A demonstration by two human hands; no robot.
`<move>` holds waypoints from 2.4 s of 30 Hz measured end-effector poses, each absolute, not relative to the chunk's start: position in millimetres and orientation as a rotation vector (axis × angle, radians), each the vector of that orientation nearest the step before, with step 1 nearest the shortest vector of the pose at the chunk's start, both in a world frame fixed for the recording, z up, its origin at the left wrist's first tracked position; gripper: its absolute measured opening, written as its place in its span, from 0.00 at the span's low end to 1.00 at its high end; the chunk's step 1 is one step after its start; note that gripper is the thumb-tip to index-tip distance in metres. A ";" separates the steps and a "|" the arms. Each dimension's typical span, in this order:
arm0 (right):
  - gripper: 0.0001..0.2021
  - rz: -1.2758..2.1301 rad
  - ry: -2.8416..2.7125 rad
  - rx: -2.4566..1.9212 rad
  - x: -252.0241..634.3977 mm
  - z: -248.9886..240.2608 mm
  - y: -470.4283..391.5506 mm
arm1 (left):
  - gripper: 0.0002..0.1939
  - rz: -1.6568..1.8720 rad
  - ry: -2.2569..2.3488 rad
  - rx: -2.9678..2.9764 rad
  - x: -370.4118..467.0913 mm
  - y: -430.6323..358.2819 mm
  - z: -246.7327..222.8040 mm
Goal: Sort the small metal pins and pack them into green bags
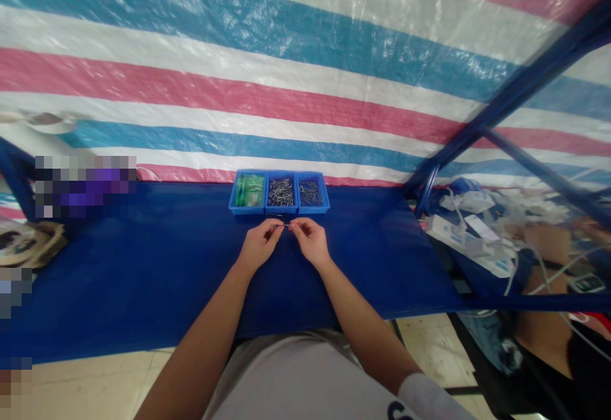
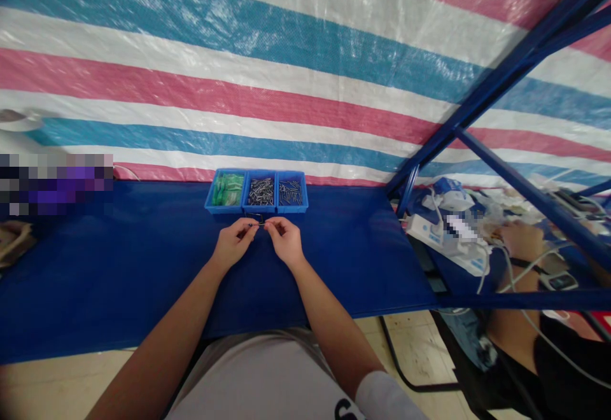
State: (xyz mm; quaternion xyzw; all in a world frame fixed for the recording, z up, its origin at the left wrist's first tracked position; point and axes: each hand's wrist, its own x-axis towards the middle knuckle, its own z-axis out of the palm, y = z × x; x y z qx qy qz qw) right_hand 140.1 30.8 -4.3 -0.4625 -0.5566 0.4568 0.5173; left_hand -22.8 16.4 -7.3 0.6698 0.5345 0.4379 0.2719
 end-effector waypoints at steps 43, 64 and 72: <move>0.08 1.119 -1.366 -1.098 138.2 -5.0 27.2 | 0.11 1.162 1.425 1.827 -22.8 18.6 -6.3; 0.08 1.110 -1.371 -1.096 137.4 -4.8 28.3 | 0.11 1.182 1.416 1.873 -22.5 18.5 -5.7; 0.08 1.088 -1.416 -1.083 136.7 -5.6 26.3 | 0.16 1.087 1.428 1.923 -25.0 18.3 -1.4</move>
